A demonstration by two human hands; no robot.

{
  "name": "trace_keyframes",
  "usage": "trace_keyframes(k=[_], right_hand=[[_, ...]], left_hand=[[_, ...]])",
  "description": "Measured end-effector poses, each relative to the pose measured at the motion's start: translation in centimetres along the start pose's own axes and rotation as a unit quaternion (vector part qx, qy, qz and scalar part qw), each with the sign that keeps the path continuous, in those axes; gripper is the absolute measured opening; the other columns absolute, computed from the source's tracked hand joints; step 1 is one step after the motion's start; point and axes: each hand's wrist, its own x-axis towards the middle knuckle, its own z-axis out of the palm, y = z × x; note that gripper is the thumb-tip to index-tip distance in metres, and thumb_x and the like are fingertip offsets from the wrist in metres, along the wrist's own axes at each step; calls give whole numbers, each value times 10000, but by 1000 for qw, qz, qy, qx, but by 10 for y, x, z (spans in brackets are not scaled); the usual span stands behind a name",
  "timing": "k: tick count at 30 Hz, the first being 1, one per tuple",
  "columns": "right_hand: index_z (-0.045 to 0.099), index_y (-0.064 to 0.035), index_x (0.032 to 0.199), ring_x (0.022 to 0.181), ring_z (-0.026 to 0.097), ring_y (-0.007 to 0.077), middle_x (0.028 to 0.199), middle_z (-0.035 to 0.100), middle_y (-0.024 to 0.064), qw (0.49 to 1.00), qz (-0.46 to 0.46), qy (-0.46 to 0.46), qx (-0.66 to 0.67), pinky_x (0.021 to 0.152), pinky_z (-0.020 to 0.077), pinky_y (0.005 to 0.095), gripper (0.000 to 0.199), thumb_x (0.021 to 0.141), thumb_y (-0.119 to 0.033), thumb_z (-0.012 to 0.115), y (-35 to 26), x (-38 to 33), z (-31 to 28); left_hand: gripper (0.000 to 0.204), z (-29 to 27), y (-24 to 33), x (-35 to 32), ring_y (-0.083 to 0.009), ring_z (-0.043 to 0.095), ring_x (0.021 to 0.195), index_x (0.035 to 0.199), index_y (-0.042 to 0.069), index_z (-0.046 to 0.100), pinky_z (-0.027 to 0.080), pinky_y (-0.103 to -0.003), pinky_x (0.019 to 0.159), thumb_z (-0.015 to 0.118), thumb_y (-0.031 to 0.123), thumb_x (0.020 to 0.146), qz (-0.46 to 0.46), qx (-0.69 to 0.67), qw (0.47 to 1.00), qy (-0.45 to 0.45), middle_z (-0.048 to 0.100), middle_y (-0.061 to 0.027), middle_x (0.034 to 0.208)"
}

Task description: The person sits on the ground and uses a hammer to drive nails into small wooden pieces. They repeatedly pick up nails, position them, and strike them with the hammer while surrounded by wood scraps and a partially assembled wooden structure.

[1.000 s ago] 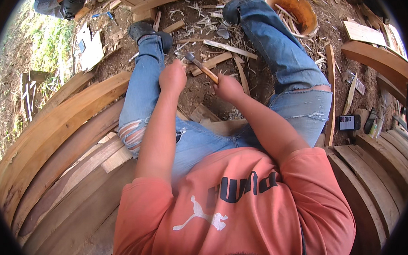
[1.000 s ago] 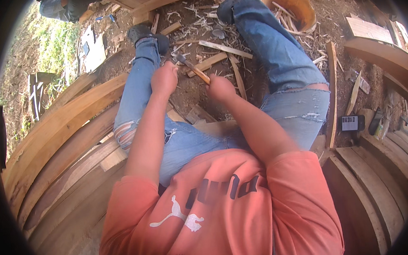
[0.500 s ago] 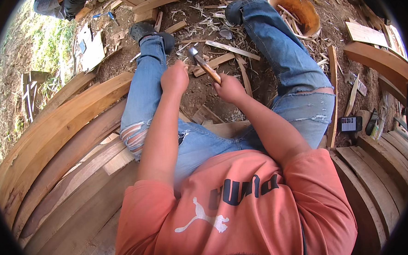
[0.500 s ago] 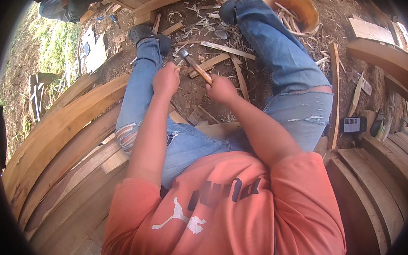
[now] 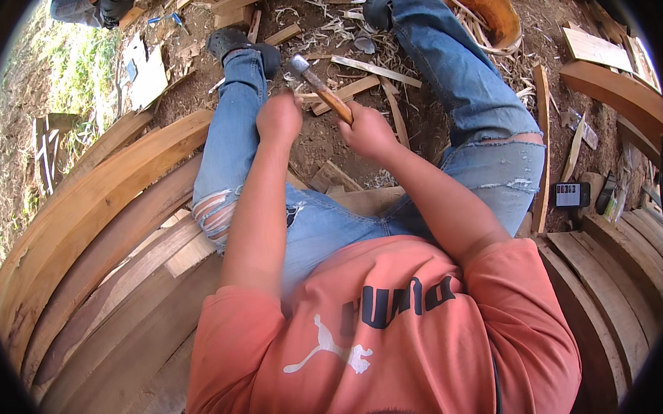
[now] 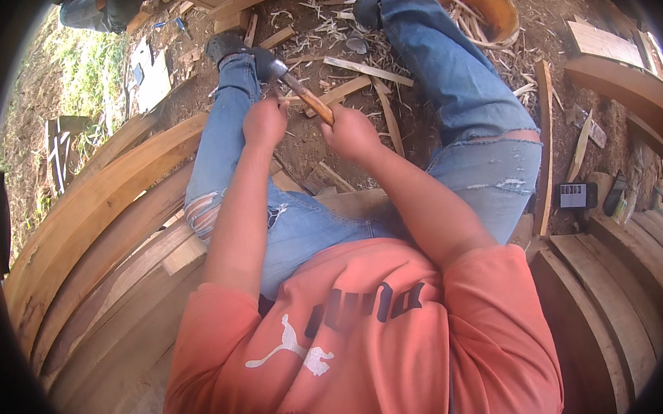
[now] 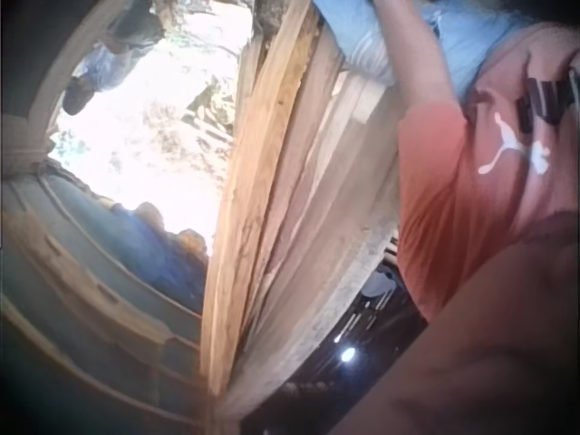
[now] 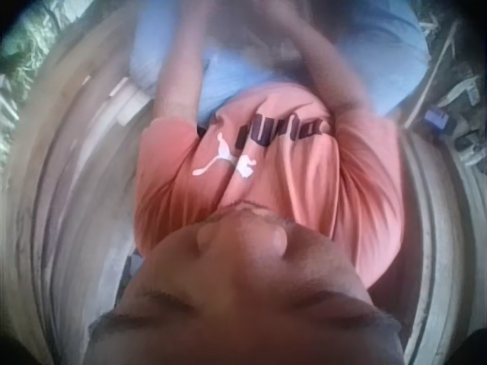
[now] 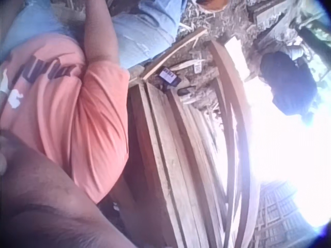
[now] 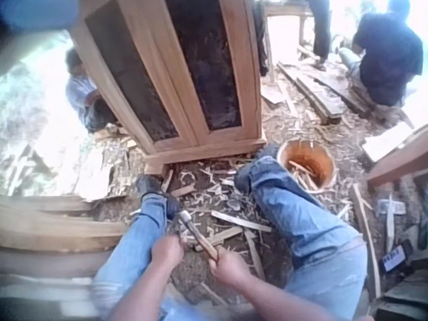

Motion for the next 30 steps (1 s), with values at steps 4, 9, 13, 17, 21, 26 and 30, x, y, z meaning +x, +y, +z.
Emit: trace_keyframes(k=[4, 9, 13, 17, 21, 26, 30], right_hand=[[709, -45, 1135, 976, 739, 472, 1011, 768, 254, 994, 36, -51, -91, 874, 579, 581, 322, 1014, -343, 708, 40, 5, 22], [716, -52, 1167, 995, 747, 464, 1031, 778, 246, 995, 79, -9, -66, 892, 584, 571, 337, 1019, -354, 707, 70, 19, 28], [707, -44, 1195, 999, 738, 479, 1035, 772, 255, 999, 31, 11, 5, 906, 578, 568, 345, 1020, -341, 698, 16, 11, 0], [707, -47, 1230, 1026, 738, 475, 1060, 770, 268, 999, 41, -30, -18, 943, 577, 567, 344, 1011, -311, 683, 45, 5, 21], [708, -36, 1192, 1010, 743, 469, 1032, 771, 263, 997, 33, -46, -58, 928, 584, 566, 312, 1007, -285, 680, 31, 7, 14], [702, -31, 1154, 1001, 746, 461, 1037, 775, 252, 1000, -5, 7, 26, 913, 588, 574, 299, 1006, -291, 686, 7, 2, 2], [705, -50, 1148, 989, 748, 456, 1025, 773, 245, 995, 39, -57, -74, 896, 585, 574, 287, 1007, -300, 694, 39, 9, 16]], left_hand=[[211, 1, -10, 3, -436, 749, 951, 981, 55, 730, 584, -574, 818, 739, 264, 1005, 68, 5, 997, 34, 780, -205, 967], [216, -6, -7, 8, -422, 746, 967, 965, 61, 748, 582, -556, 827, 764, 275, 985, 33, -9, 999, 24, 783, -191, 981], [215, -1, -6, 4, -419, 750, 967, 992, 68, 762, 585, -555, 824, 763, 283, 984, 14, -3, 1000, 2, 784, -196, 985], [221, -7, -1, 7, -417, 755, 955, 987, 72, 768, 590, -554, 818, 759, 292, 990, 29, 9, 1000, 0, 785, -195, 961], [218, -4, -12, 5, -412, 759, 945, 979, 75, 779, 594, -549, 816, 759, 291, 987, 17, -4, 1000, 14, 789, -189, 941], [212, -1, -10, 1, -411, 760, 946, 986, 80, 788, 596, -546, 817, 754, 289, 990, 16, 6, 1000, 4, 794, -188, 957], [217, -3, -7, 2, -412, 761, 945, 987, 80, 788, 600, -543, 811, 753, 294, 991, 25, 17, 1000, -2, 794, -186, 956]])
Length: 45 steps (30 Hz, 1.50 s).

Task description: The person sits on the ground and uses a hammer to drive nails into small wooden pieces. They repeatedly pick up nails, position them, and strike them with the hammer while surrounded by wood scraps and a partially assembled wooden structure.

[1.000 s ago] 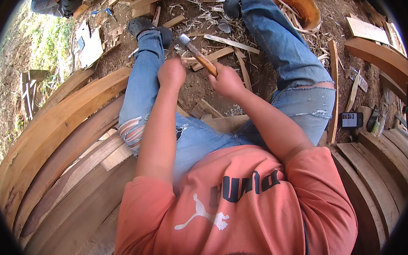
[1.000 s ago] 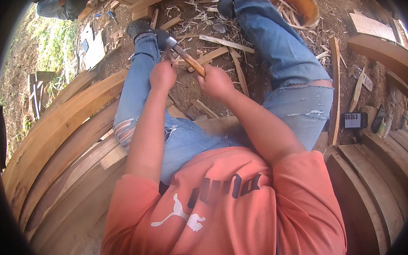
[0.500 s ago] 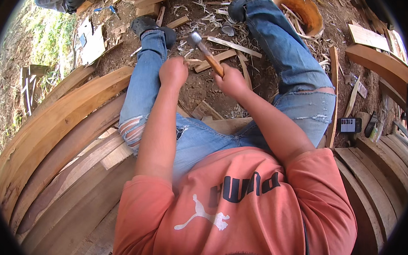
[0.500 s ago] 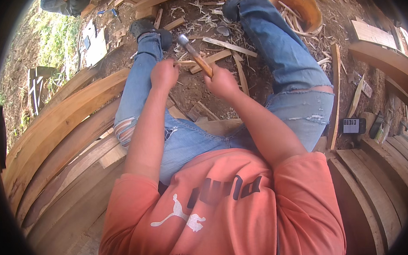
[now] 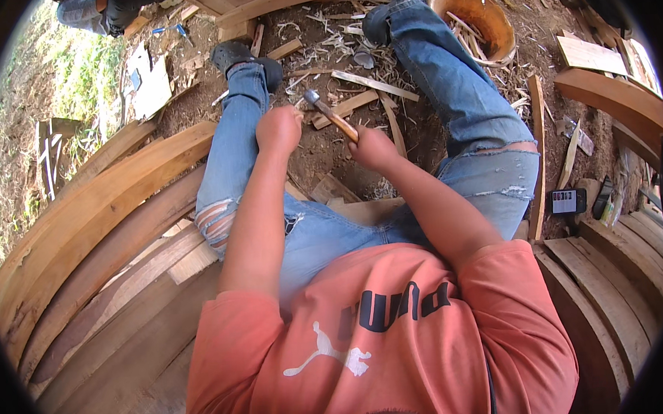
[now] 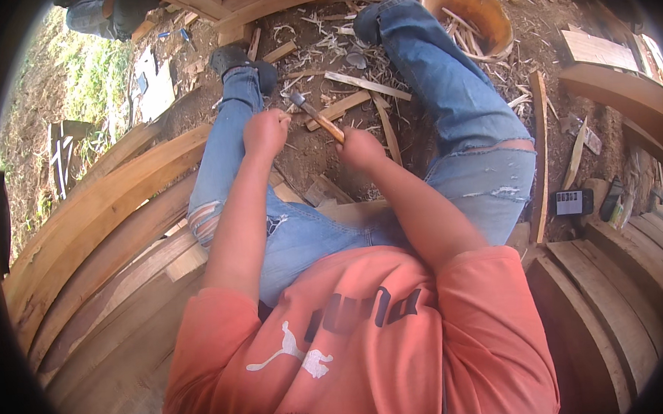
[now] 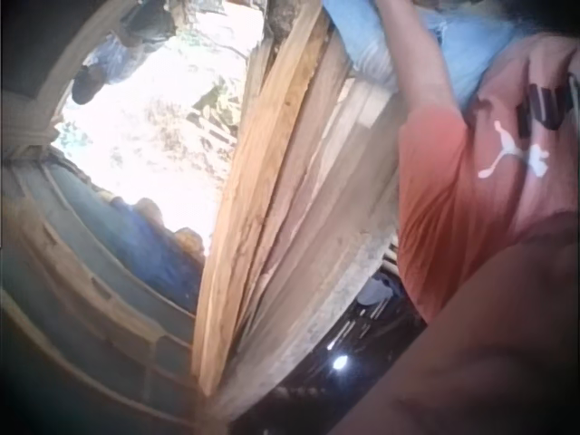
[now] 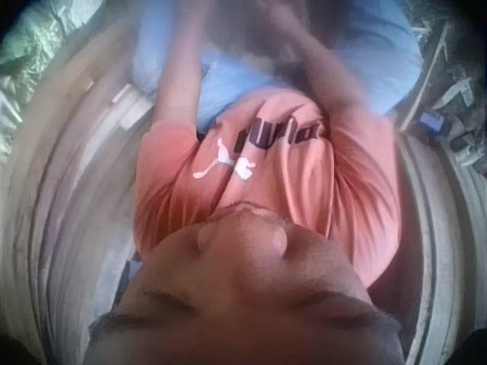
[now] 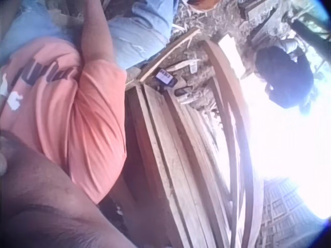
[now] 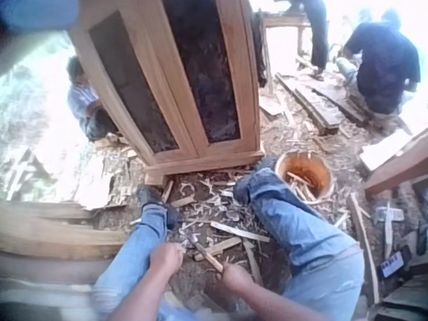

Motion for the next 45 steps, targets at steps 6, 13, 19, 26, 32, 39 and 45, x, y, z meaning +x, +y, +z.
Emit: trace_keyframes(k=[6, 13, 19, 26, 32, 39, 45], right_hand=[[702, -57, 1160, 1025, 750, 433, 1075, 777, 227, 999, -28, 34, 9, 916, 582, 573, 289, 993, -293, 711, -18, -10, -12], [715, -52, 1150, 1001, 747, 455, 1049, 779, 241, 999, 28, -1, -38, 874, 587, 565, 315, 1008, -334, 713, 31, 11, 26], [722, -47, 1178, 1009, 745, 457, 1056, 783, 235, 999, -6, 21, 28, 885, 585, 551, 345, 1010, -348, 720, 5, 6, 2], [719, -41, 1166, 946, 750, 462, 979, 770, 257, 996, -30, 63, 55, 849, 581, 527, 355, 1008, -357, 738, 0, -2, 7], [718, -38, 1149, 935, 754, 455, 964, 770, 254, 990, -42, 65, 116, 824, 580, 533, 325, 1006, -330, 730, -23, -4, -10], [705, -34, 1175, 999, 742, 468, 1022, 771, 255, 1000, -16, 19, 10, 912, 579, 575, 328, 1002, -313, 701, -8, -1, -4], [703, -36, 1163, 999, 748, 456, 1038, 774, 245, 1000, -13, 9, 13, 912, 588, 567, 331, 981, -311, 715, -11, -5, 1]], left_hand=[[229, -2, 0, 2, -412, 766, 934, 982, 77, 784, 603, -545, 808, 757, 304, 990, -17, -4, 1000, 3, 796, -187, 957], [226, -3, -5, 4, -418, 768, 923, 993, 74, 789, 605, -547, 807, 765, 299, 986, 3, 9, 1000, -12, 797, -189, 957], [220, 1, -3, 1, -417, 766, 935, 988, 78, 786, 605, -546, 809, 772, 298, 974, -10, -24, 1000, 14, 796, -191, 950], [218, -4, 3, 7, -415, 769, 945, 999, 74, 798, 608, -543, 821, 750, 287, 986, -3, 5, 1000, -6, 798, -194, 951], [220, 12, -8, 1, -415, 773, 956, 998, 76, 802, 612, -542, 833, 731, 283, 999, -16, 10, 1000, -5, 800, -200, 965], [221, -2, -2, 9, -414, 773, 974, 1012, 80, 806, 613, -540, 836, 727, 286, 1003, -13, 7, 1000, -17, 804, -199, 990], [218, 0, 0, 4, -415, 771, 965, 1022, 85, 804, 610, -542, 831, 737, 291, 1000, -21, 18, 999, -40, 801, -193, 983]])
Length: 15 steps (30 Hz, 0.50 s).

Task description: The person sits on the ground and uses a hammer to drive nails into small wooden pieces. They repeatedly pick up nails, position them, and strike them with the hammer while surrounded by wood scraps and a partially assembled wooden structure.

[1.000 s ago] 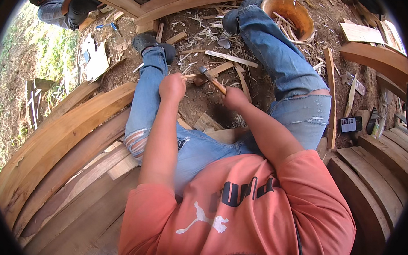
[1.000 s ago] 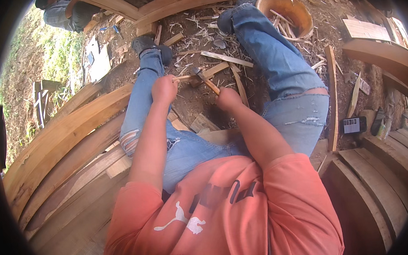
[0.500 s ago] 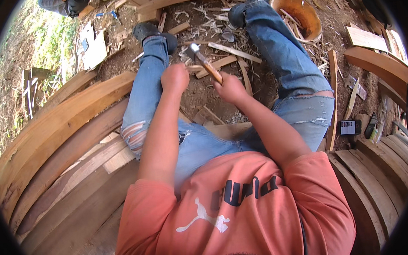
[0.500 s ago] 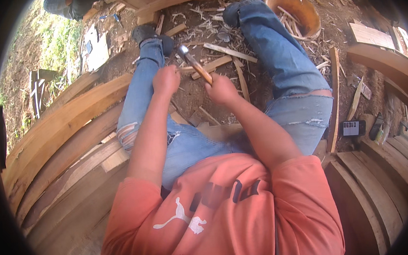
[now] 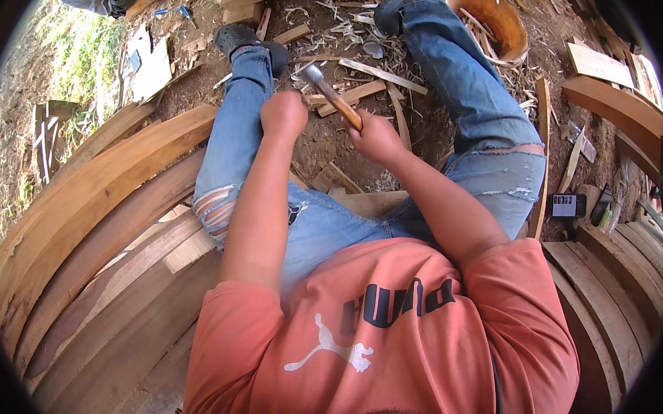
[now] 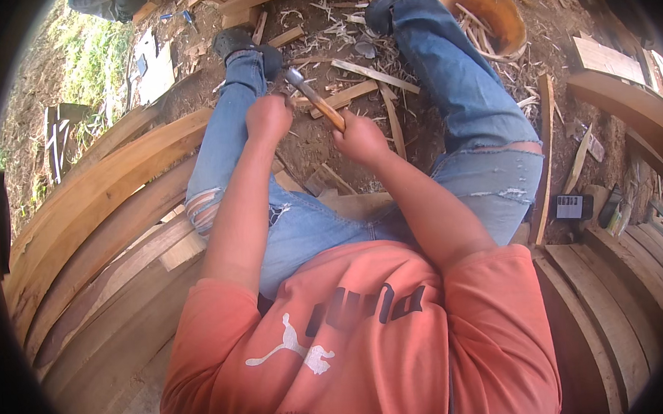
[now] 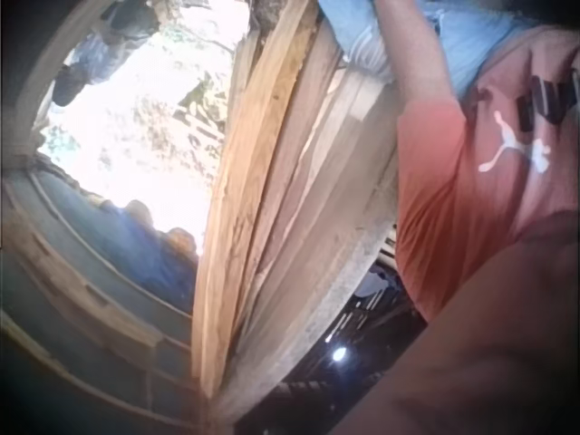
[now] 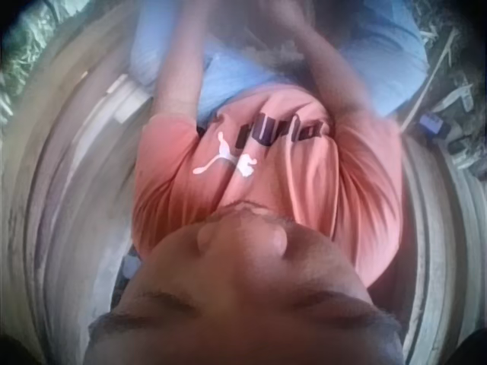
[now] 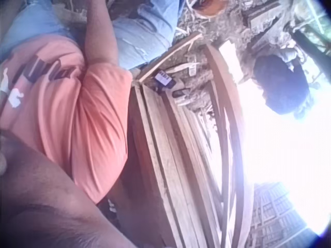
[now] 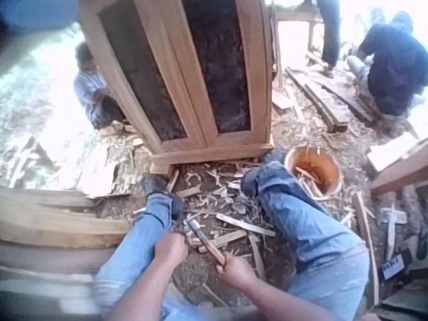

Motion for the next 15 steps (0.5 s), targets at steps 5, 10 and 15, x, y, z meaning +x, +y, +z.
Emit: trace_keyframes(k=[5, 10, 15], right_hand=[[715, -52, 1189, 992, 734, 479, 1025, 768, 263, 1000, 3, 12, 2, 893, 569, 575, 328, 1008, -325, 701, 22, 12, 13], [706, -60, 1148, 983, 740, 469, 1012, 768, 254, 993, -42, 76, 85, 896, 580, 583, 296, 993, -313, 709, -16, 1, -14], [706, -66, 1170, 992, 740, 465, 1034, 768, 248, 1000, 16, 8, 14, 894, 582, 567, 315, 997, -329, 711, 25, 8, 18]], left_hand=[[229, -8, -2, 3, -417, 771, 954, 1018, 76, 803, 611, -540, 832, 735, 294, 1002, 3, -9, 1000, 24, 801, -195, 980], [228, -3, 0, 3, -410, 775, 954, 989, 73, 803, 613, -538, 830, 739, 292, 995, 9, 7, 999, 35, 802, -196, 977], [234, 0, -1, -2, -411, 776, 958, 972, 76, 816, 615, -539, 831, 742, 298, 987, 8, -4, 1000, 22, 806, -197, 970]])
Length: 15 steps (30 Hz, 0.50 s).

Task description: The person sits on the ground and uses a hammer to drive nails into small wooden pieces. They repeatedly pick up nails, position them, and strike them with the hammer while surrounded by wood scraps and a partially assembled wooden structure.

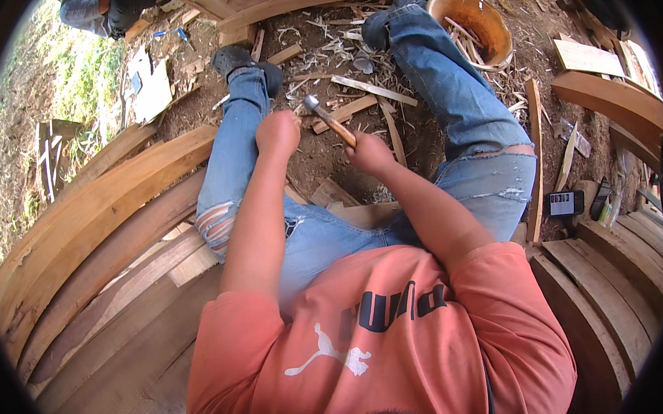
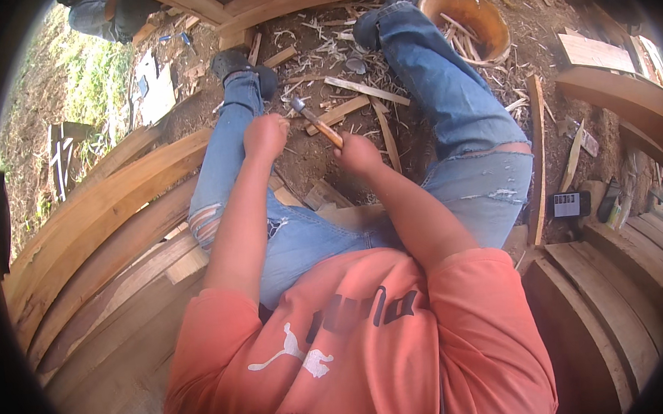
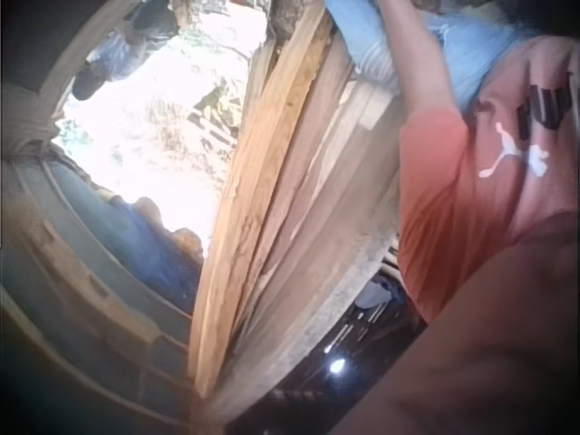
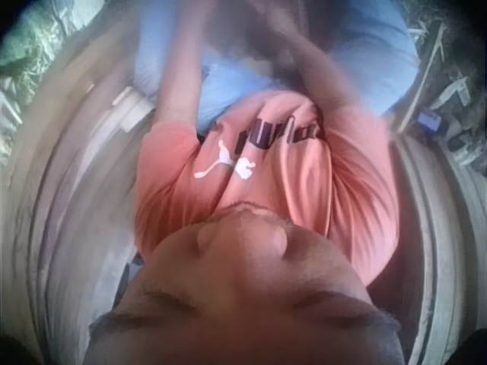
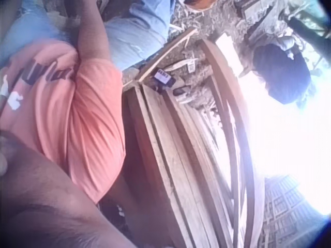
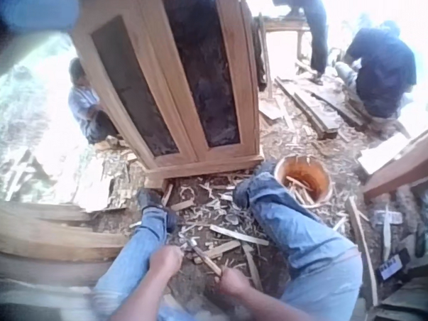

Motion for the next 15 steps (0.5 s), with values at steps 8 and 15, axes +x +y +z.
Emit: trace_keyframes(k=[8, 15], right_hand=[[681, -55, 1118, 931, 730, 481, 955, 751, 266, 994, -85, 65, 18, 840, 572, 595, 253, 1000, -277, 704, -28, -10, -16], [720, -46, 1167, 1022, 739, 457, 1026, 769, 255, 997, 40, -1, -61, 902, 580, 568, 328, 990, -322, 711, 37, 12, 17]], left_hand=[[222, 7, -7, 5, -420, 772, 952, 978, 83, 811, 612, -541, 826, 742, 294, 985, -4, 18, 1000, 5, 806, -188, 967], [215, -11, 4, 9, -410, 773, 950, 997, 90, 805, 611, -539, 835, 746, 297, 992, 5, 16, 1000, -15, 805, -183, 967]])
